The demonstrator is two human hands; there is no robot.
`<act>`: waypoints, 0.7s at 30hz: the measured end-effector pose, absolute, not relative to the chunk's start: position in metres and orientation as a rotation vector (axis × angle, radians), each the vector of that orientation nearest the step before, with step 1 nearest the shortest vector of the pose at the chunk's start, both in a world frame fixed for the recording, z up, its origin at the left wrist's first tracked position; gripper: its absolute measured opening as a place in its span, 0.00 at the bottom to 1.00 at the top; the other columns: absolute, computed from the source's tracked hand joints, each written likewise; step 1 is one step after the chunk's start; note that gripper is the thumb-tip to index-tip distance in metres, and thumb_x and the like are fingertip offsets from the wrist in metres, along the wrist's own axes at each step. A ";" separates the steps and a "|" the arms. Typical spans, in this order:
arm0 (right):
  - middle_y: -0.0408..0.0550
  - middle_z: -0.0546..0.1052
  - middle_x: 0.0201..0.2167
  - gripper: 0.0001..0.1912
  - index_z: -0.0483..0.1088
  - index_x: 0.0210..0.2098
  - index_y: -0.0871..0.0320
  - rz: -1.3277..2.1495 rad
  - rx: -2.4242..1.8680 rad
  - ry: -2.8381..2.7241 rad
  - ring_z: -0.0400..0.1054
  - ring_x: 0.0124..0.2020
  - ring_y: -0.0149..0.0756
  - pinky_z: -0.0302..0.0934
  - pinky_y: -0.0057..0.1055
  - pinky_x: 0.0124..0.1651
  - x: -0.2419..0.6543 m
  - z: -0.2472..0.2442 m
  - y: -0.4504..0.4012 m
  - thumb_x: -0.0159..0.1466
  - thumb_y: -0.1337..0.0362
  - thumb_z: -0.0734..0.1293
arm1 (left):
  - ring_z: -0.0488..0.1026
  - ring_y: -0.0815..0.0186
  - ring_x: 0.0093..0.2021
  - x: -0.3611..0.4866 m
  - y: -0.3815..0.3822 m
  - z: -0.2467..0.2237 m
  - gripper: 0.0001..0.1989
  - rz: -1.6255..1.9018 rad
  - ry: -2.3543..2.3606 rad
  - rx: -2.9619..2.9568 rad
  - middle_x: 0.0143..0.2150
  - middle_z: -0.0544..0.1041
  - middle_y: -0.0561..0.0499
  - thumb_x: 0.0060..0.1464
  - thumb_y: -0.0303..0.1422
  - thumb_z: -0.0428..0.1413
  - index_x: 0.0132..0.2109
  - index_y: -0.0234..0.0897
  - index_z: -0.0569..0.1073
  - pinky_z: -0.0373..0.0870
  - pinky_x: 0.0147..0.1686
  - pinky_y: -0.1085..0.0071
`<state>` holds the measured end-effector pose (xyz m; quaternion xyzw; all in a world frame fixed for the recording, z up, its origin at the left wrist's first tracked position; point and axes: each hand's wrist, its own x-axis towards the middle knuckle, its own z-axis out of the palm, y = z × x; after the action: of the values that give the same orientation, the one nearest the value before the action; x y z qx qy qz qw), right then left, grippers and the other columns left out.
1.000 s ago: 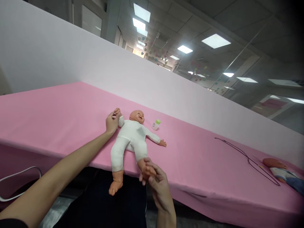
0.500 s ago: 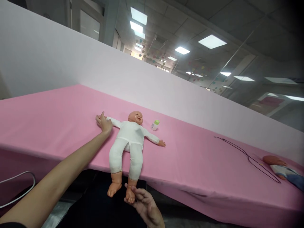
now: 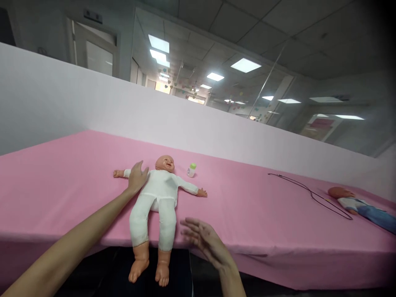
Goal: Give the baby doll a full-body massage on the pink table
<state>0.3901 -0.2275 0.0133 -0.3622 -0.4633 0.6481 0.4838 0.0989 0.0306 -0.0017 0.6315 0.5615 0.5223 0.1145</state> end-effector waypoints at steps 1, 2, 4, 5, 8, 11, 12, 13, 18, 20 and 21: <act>0.61 0.78 0.59 0.26 0.78 0.55 0.59 1.574 -0.921 -1.050 0.77 0.55 0.45 0.68 0.39 0.61 0.389 0.016 -0.209 0.64 0.50 0.76 | 0.66 0.48 0.69 0.105 0.032 0.002 0.32 1.398 1.612 1.903 0.68 0.68 0.30 0.68 0.45 0.47 0.69 0.24 0.64 0.60 0.68 0.56; 0.61 0.77 0.60 0.24 0.77 0.54 0.60 1.569 -0.941 -0.975 0.76 0.57 0.44 0.66 0.39 0.64 0.387 0.017 -0.189 0.64 0.53 0.77 | 0.68 0.46 0.67 0.111 0.033 0.007 0.35 1.244 1.599 1.940 0.67 0.70 0.29 0.68 0.48 0.46 0.69 0.24 0.63 0.62 0.66 0.55; 0.61 0.78 0.57 0.20 0.77 0.50 0.62 1.563 -0.949 -0.828 0.76 0.57 0.43 0.64 0.38 0.66 0.382 0.016 -0.150 0.63 0.58 0.77 | 0.71 0.41 0.64 0.122 0.036 0.021 0.41 0.957 1.615 1.953 0.64 0.73 0.26 0.67 0.55 0.43 0.71 0.22 0.60 0.65 0.62 0.51; 0.60 0.80 0.54 0.18 0.77 0.49 0.62 1.571 -0.950 -0.771 0.77 0.56 0.42 0.65 0.37 0.65 0.378 0.015 -0.131 0.64 0.59 0.77 | 0.71 0.37 0.63 0.128 0.039 0.028 0.44 0.851 1.641 1.932 0.62 0.74 0.25 0.66 0.58 0.41 0.71 0.22 0.59 0.66 0.60 0.48; 0.56 0.83 0.46 0.13 0.75 0.49 0.61 1.594 -0.973 -0.679 0.79 0.49 0.37 0.68 0.32 0.60 0.361 0.014 -0.086 0.69 0.60 0.72 | 0.73 0.32 0.60 0.142 0.049 0.048 0.54 0.709 1.710 1.841 0.60 0.74 0.20 0.62 0.66 0.37 0.71 0.18 0.57 0.67 0.56 0.44; 0.56 0.83 0.46 0.17 0.75 0.50 0.64 1.610 -0.990 -0.641 0.78 0.49 0.36 0.69 0.29 0.58 0.343 0.017 -0.058 0.73 0.55 0.66 | 0.71 0.31 0.62 0.153 0.059 0.057 0.60 0.692 1.713 1.782 0.63 0.72 0.21 0.57 0.71 0.36 0.74 0.19 0.53 0.66 0.57 0.44; 0.57 0.82 0.48 0.19 0.75 0.50 0.64 1.615 -0.977 -0.631 0.78 0.51 0.37 0.69 0.30 0.58 0.338 0.019 -0.052 0.74 0.53 0.65 | 0.71 0.32 0.63 0.155 0.061 0.057 0.61 0.694 1.705 1.772 0.64 0.72 0.22 0.55 0.72 0.36 0.74 0.21 0.52 0.66 0.58 0.44; 0.57 0.82 0.49 0.20 0.75 0.51 0.65 1.617 -0.957 -0.625 0.77 0.52 0.38 0.69 0.30 0.59 0.334 0.021 -0.047 0.74 0.53 0.65 | 0.70 0.32 0.63 0.157 0.062 0.056 0.61 0.698 1.698 1.766 0.64 0.71 0.23 0.54 0.73 0.36 0.75 0.23 0.50 0.65 0.58 0.44; 0.56 0.83 0.45 0.22 0.76 0.50 0.65 1.559 -0.909 -0.661 0.79 0.51 0.44 0.71 0.35 0.56 0.323 0.025 -0.031 0.71 0.51 0.67 | 0.72 0.33 0.62 0.161 0.058 0.042 0.57 0.771 1.699 1.834 0.63 0.74 0.27 0.56 0.71 0.39 0.76 0.32 0.49 0.66 0.57 0.46; 0.57 0.84 0.42 0.23 0.77 0.48 0.65 1.565 -0.926 -0.681 0.80 0.49 0.47 0.73 0.37 0.54 0.321 0.024 -0.025 0.69 0.49 0.68 | 0.75 0.34 0.59 0.160 0.056 0.039 0.54 0.798 1.667 1.846 0.59 0.77 0.29 0.55 0.71 0.41 0.74 0.35 0.54 0.67 0.55 0.48; 0.59 0.84 0.41 0.24 0.78 0.47 0.65 1.579 -0.936 -0.689 0.80 0.49 0.48 0.73 0.38 0.54 0.321 0.024 -0.022 0.69 0.48 0.68 | 0.76 0.36 0.57 0.160 0.055 0.039 0.53 0.815 1.643 1.841 0.58 0.79 0.31 0.55 0.71 0.42 0.73 0.37 0.56 0.68 0.53 0.49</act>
<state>0.3207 -0.0219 0.0235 -0.3965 -0.2921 0.6688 0.5569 0.1596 0.0553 0.0388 0.6826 0.6090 0.3020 0.2683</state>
